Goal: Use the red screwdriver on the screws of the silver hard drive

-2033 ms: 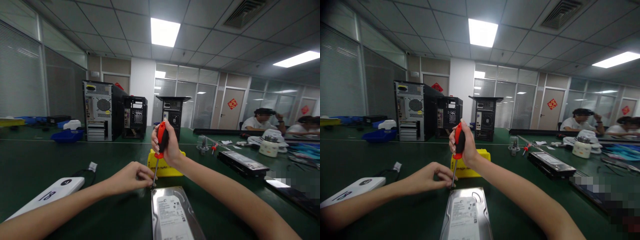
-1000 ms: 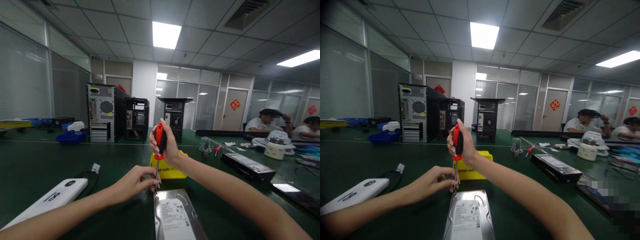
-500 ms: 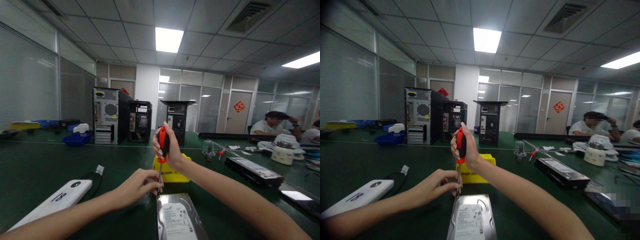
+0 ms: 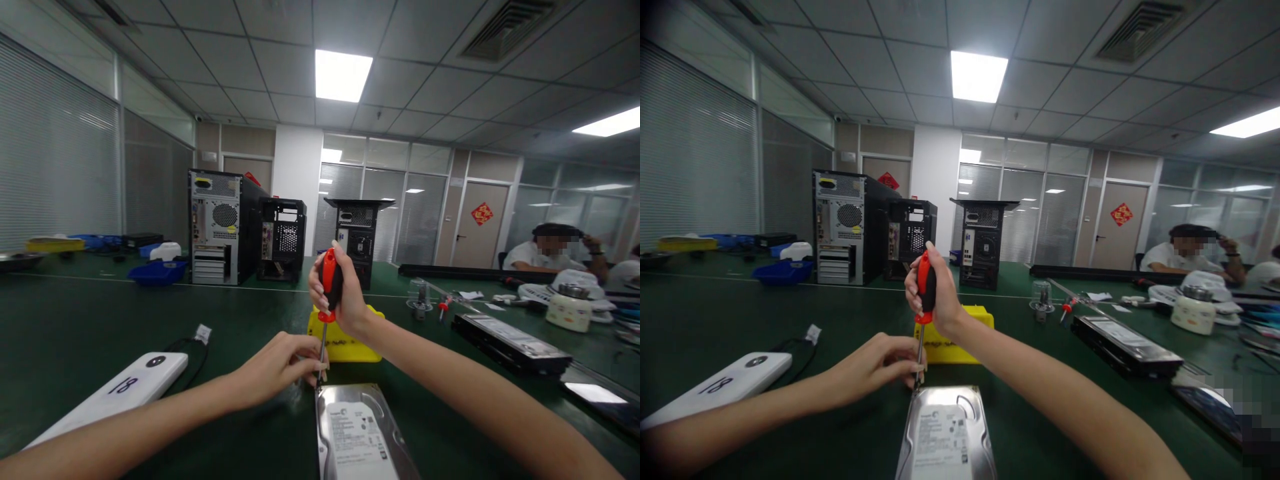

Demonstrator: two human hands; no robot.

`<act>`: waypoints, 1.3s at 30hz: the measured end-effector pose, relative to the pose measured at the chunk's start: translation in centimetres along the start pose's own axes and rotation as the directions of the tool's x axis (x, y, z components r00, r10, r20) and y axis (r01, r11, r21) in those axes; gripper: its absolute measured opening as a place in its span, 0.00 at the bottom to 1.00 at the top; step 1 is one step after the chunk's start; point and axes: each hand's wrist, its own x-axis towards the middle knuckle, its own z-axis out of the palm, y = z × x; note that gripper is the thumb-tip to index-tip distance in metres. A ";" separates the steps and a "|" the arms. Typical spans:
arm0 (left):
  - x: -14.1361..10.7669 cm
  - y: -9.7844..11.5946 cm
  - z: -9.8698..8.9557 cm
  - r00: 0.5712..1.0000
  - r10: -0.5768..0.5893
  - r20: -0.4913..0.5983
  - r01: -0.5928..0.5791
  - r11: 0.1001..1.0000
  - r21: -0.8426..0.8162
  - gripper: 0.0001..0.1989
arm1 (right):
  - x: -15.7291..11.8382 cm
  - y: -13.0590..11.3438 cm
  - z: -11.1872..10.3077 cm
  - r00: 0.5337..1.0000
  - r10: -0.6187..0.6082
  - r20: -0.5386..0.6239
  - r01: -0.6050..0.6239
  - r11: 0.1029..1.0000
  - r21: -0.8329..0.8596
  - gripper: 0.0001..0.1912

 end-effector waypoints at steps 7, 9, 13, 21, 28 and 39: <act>-0.1 0.3 0.0 1.000 -0.016 0.002 0.016 1.000 0.024 0.11 | 0.0 0.0 0.0 1.000 0.002 -0.009 -0.002 1.000 0.003 0.20; 0.0 0.2 0.0 1.000 -0.020 0.002 0.019 1.000 0.021 0.11 | 0.0 -0.1 0.1 1.000 0.004 -0.012 -0.004 1.000 -0.007 0.20; 0.3 0.1 0.0 1.000 -0.027 0.000 0.027 1.000 0.011 0.10 | 0.0 -0.1 0.2 1.000 0.021 -0.011 -0.021 0.999 -0.031 0.20; 0.2 -0.1 0.0 1.000 0.003 0.000 -0.003 1.000 0.014 0.10 | -0.1 -0.1 0.0 1.000 0.015 -0.025 -0.016 0.999 -0.030 0.20; 0.2 0.0 -0.2 1.000 0.006 0.017 -0.006 1.000 0.011 0.09 | -0.1 0.1 -0.1 0.994 0.102 0.045 -0.095 0.986 -0.136 0.27; 0.1 0.0 -0.4 0.999 -0.018 0.035 0.018 1.000 -0.005 0.10 | 0.1 0.1 -0.7 0.993 0.119 0.000 -0.117 0.977 -0.177 0.32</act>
